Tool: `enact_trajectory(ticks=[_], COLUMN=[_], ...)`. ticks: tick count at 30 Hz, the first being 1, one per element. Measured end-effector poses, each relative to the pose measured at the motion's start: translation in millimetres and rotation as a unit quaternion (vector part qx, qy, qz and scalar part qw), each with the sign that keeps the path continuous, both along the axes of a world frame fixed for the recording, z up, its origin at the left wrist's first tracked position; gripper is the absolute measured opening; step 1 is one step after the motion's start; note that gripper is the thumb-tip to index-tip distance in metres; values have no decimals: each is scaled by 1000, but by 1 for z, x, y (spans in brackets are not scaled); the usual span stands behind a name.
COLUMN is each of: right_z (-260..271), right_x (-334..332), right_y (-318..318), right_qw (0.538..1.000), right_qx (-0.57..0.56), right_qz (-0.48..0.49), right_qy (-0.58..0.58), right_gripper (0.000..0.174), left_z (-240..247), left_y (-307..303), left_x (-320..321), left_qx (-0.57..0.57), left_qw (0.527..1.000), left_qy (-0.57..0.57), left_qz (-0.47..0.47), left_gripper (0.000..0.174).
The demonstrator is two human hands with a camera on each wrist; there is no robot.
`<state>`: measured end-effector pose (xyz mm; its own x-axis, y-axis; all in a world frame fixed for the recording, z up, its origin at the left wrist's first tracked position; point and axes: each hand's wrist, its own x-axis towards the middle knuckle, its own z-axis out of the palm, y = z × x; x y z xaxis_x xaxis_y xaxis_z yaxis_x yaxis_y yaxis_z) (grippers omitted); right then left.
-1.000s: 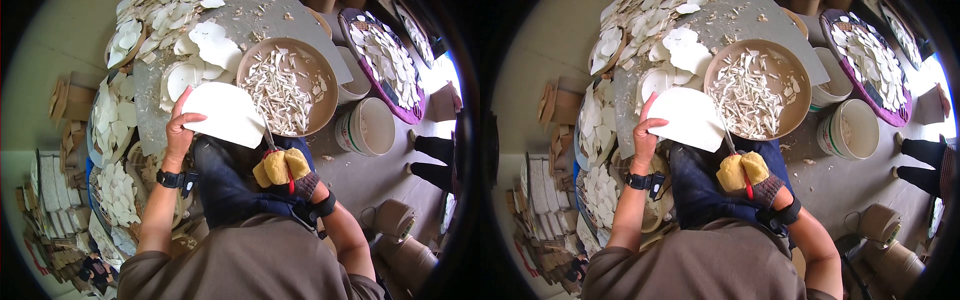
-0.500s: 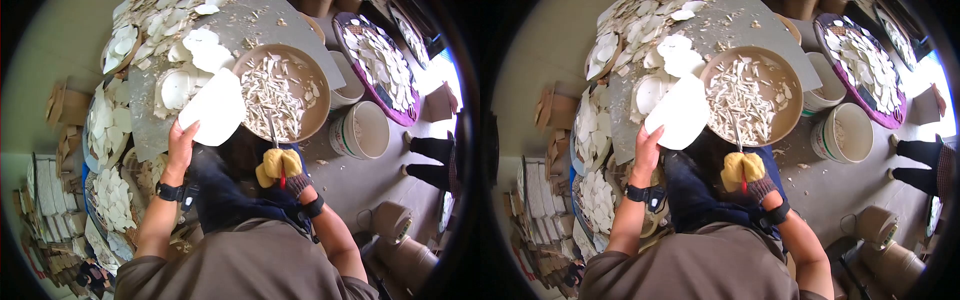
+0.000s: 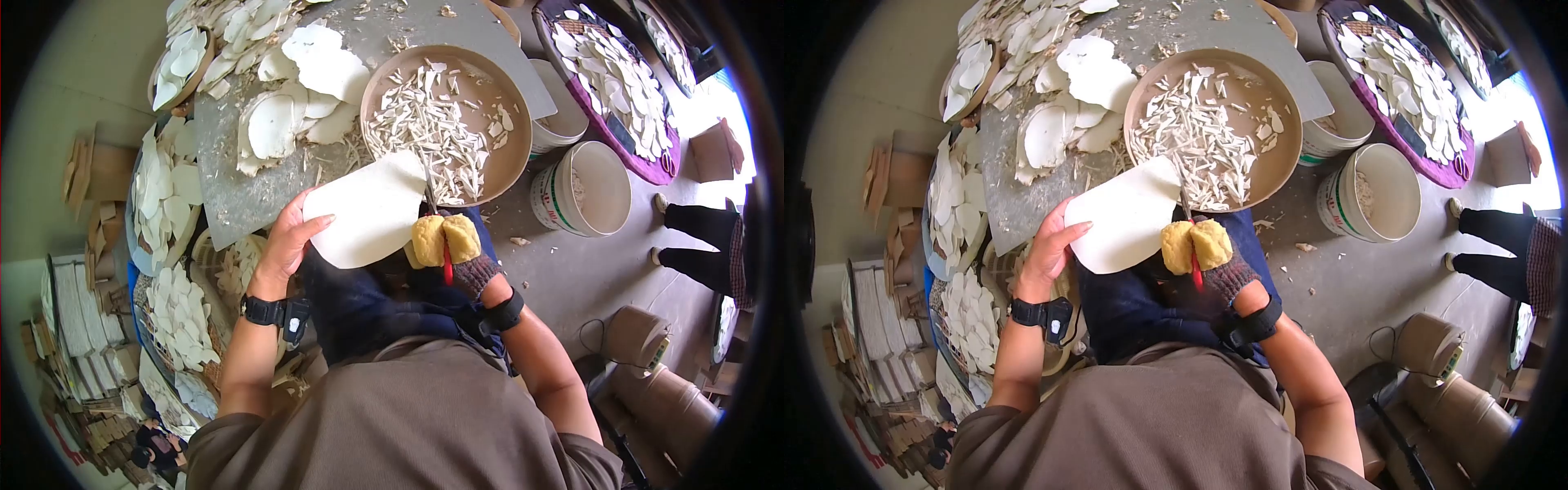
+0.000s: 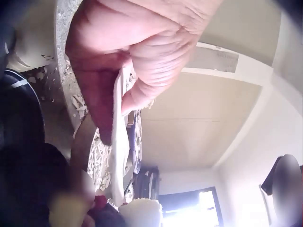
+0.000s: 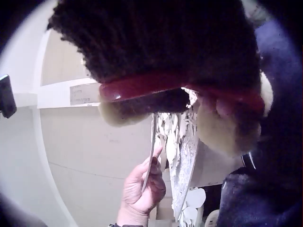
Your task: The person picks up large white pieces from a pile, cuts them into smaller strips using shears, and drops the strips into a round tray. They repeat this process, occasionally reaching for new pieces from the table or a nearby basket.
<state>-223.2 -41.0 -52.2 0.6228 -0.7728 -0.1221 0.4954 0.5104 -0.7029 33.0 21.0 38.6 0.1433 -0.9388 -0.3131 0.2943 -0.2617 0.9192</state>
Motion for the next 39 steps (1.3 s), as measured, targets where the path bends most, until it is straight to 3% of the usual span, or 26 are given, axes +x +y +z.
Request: enact_trajectory(ticks=[1,2,3,5,7,9,11,15,16,17,18,19,22,26,27,28,29,31,33,35,36,38,39], right_z=[6,10,8,0,-18,-23,-17,11,16,23,32,39,46,38,32,28,21,-1,-25,-43,-42,-36,-36], right_x=[-4,-7,-7,-7,-8,-9,-8,-12,-15,-12,-8,-7,-22,-24,-25,-22,-21,-23,-27,-32,-28,-23,-19], right_y=[-3,-5,-4,-1,4,5,4,-8,-6,-3,0,1,11,11,9,7,5,1,-2,-7,-8,-7,-9], right_qw=[986,944,897,745,858,877,820,743,891,974,993,984,975,930,907,896,901,949,964,962,963,963,963], right_qx=[-104,-206,-336,-571,-419,-384,-477,-596,-405,-198,45,121,-15,-143,-210,-240,-230,-76,41,107,81,130,140], right_qz=[8,15,-25,-101,-40,-34,-84,-66,-20,70,109,131,177,211,216,217,220,226,229,234,244,225,217], right_qy=[130,257,288,330,296,287,306,297,203,86,-14,-29,131,266,295,305,294,205,127,88,79,73,81], right_gripper=[19,17,16,16,15,16,21,16,17,18,19,20,22,24,33,34,35,36,38,40,41,39,38], left_z=[1,0,-2,-4,-5,-6,-6,6,8,9,7,5,6,31,29,30,29,33,42,39,34,32,30], left_y=[-1,-1,0,0,1,0,-4,-10,-9,0,-2,-5,13,42,51,60,74,98,129,152,168,191,197], left_x=[-3,-5,-8,-10,-8,-2,5,19,22,32,40,50,72,87,92,102,113,141,188,255,291,330,341], left_qx=[-6,-18,-30,-33,-16,-27,-36,-36,-36,-40,-44,-48,-52,-28,-23,-19,-13,-12,-8,-84,-109,-241,-230], left_qw=[1000,999,997,995,996,996,997,997,997,996,996,995,986,995,996,995,993,990,992,959,913,839,817], left_qy=[-9,-16,-23,-38,-54,-58,-62,-70,-73,-79,-70,-67,-149,-59,-23,-50,-74,-117,-100,-59,-28,7,19], left_qz=[14,38,63,83,76,66,43,-8,-13,11,-24,-49,-47,-69,-79,-86,-94,-78,80,263,391,488,528], left_gripper=[55,57,58,59,57,54,51,48,47,51,52,52,55,52,51,50,48,41,36,26,27,28,28])
